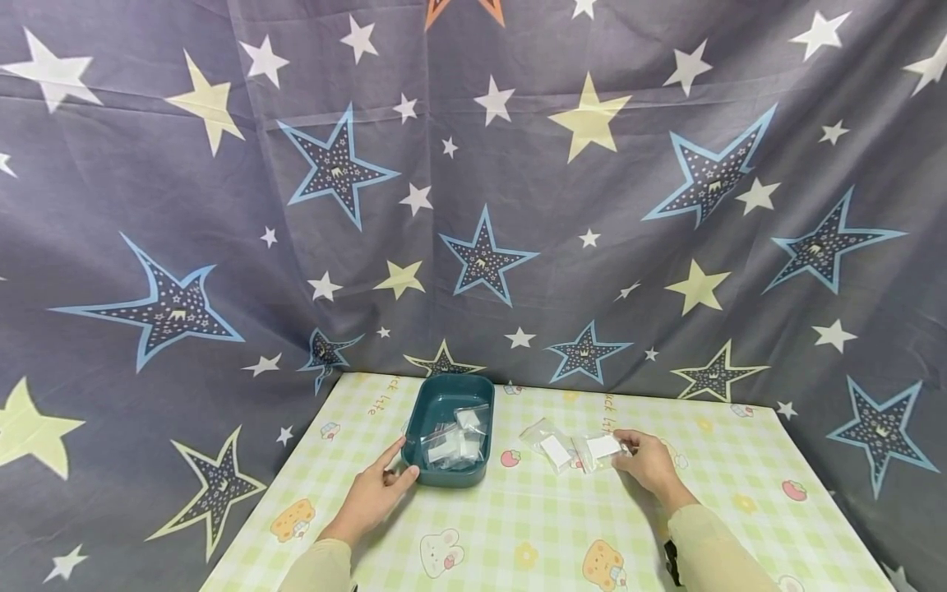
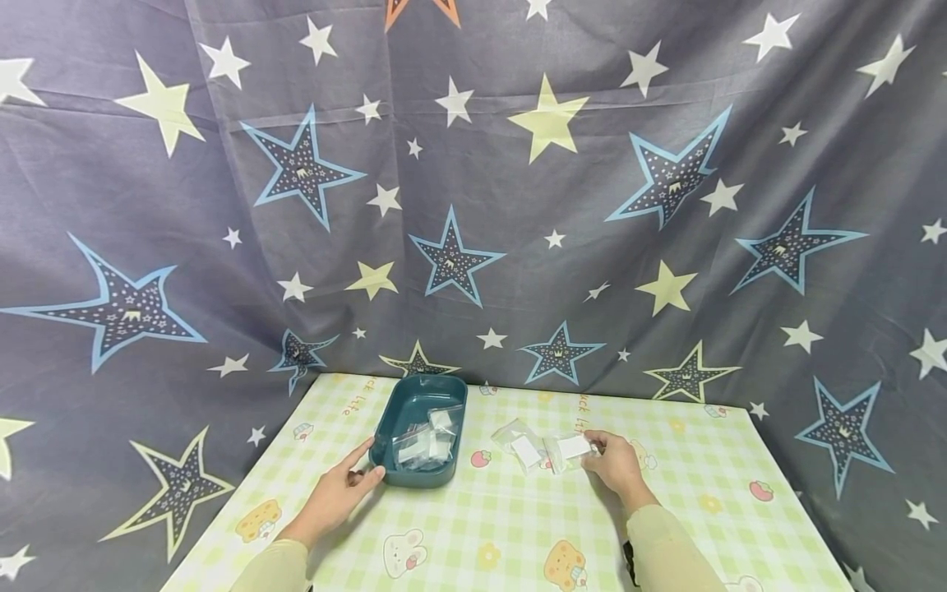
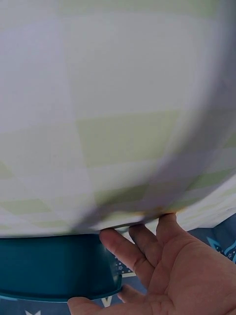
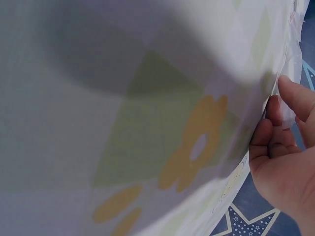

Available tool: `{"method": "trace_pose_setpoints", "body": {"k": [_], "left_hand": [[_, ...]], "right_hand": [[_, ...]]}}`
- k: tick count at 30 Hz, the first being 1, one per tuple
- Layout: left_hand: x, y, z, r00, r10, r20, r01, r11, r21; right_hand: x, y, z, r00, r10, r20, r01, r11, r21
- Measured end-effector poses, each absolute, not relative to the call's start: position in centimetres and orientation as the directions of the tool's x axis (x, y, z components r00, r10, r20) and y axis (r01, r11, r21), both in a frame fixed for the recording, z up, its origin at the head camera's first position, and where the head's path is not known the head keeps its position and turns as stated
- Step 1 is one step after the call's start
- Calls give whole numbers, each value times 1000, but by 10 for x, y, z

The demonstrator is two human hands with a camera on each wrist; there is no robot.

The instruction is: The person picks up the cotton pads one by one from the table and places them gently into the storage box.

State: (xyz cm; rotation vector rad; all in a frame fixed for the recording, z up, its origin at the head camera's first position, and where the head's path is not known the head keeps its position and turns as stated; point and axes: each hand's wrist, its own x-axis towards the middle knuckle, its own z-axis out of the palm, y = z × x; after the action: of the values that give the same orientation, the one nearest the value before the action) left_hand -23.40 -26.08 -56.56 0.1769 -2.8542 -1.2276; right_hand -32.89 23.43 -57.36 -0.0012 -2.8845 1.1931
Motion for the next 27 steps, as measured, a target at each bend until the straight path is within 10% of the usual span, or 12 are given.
{"method": "trace_pose_setpoints", "body": {"k": [27], "left_hand": [[-236,-259,-568,-992,-127,-16,-96,656,748]], "right_hand": [[-328,245,-561,-1000,3,21,-15,589,-808]]}}
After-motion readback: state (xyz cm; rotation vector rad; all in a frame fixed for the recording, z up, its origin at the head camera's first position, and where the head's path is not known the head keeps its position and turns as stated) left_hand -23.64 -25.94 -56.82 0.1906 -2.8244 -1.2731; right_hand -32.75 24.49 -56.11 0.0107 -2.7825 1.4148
